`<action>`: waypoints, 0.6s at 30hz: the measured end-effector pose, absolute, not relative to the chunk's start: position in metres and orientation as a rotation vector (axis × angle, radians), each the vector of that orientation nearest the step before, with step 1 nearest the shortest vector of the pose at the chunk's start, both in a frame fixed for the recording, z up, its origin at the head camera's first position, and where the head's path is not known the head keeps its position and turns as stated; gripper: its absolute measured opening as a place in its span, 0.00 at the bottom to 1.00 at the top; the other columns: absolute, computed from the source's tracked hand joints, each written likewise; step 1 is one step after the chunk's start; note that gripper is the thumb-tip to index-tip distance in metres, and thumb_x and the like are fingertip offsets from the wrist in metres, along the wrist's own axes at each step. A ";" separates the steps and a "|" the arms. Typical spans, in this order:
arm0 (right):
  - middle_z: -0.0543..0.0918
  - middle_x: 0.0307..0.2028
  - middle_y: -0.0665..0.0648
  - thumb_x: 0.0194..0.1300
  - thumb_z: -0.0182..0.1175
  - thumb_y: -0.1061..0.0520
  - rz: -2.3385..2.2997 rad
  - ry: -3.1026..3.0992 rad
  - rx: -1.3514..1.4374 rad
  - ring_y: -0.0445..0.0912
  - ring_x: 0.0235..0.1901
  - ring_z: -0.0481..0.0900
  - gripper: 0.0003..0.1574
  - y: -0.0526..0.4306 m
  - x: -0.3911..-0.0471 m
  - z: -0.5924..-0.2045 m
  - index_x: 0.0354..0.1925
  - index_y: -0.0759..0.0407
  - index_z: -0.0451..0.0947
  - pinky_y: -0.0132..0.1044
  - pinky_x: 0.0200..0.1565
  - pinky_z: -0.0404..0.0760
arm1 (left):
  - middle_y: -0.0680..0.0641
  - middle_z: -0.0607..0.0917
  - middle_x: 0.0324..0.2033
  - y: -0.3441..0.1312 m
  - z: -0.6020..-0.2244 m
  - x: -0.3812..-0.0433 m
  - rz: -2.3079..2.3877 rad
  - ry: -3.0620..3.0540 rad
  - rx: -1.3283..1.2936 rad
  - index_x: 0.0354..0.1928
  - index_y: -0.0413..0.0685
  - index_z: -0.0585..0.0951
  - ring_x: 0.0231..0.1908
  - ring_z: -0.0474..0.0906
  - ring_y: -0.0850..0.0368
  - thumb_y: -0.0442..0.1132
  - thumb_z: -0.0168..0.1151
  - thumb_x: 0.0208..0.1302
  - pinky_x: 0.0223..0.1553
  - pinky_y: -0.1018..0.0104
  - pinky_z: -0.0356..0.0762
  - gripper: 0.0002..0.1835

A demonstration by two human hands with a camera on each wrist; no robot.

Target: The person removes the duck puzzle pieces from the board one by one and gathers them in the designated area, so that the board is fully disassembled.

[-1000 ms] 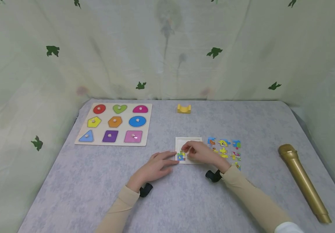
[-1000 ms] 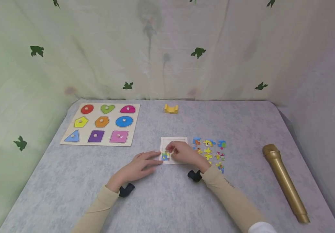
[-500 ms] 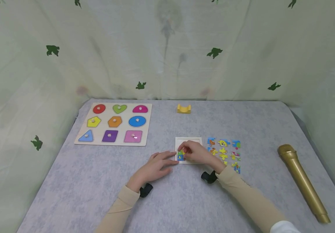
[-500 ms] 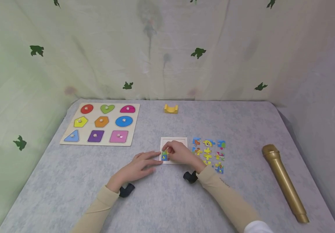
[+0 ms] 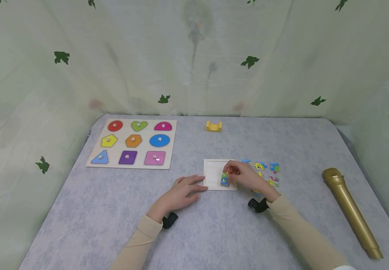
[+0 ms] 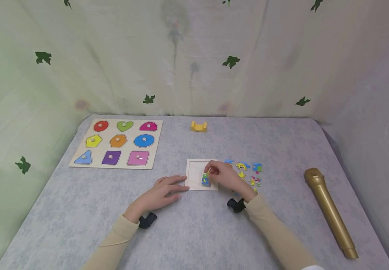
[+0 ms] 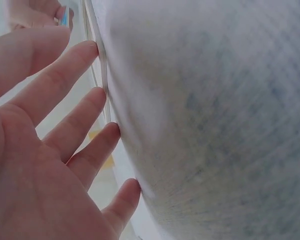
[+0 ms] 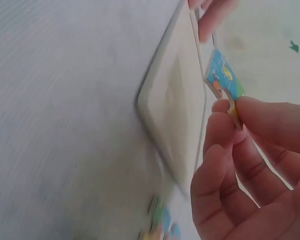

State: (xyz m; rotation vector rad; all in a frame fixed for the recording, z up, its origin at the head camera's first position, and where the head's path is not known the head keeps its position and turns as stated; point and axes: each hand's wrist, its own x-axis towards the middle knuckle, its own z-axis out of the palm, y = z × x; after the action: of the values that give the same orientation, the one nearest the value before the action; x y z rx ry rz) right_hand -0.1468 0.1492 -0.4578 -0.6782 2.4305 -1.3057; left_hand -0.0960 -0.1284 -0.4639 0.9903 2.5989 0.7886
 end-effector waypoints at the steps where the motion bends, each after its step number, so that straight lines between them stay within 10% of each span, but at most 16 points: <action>1: 0.77 0.30 0.50 0.63 0.59 0.65 -1.303 2.436 -0.671 0.46 0.31 0.73 0.07 0.155 -0.147 -0.459 0.39 0.56 0.77 0.37 0.35 0.72 | 0.45 0.67 0.67 -0.128 -0.464 -0.096 0.792 2.597 0.988 0.59 0.49 0.79 0.68 0.56 0.46 0.40 0.57 0.69 0.63 0.43 0.48 0.18; 18: 0.78 0.32 0.52 0.63 0.60 0.67 -1.221 2.510 -0.637 0.44 0.29 0.73 0.06 0.212 -0.129 -0.458 0.40 0.63 0.79 0.34 0.34 0.74 | 0.45 0.66 0.67 -0.130 -0.464 -0.093 0.811 2.593 0.958 0.59 0.49 0.79 0.68 0.55 0.46 0.40 0.57 0.69 0.63 0.43 0.47 0.18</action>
State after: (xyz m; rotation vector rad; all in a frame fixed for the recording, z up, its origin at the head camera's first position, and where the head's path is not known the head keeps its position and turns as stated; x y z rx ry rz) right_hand -0.1289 0.2119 -0.4584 -0.6370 2.5098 -1.2208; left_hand -0.0925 -0.1297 -0.4636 0.9585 2.5931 0.8110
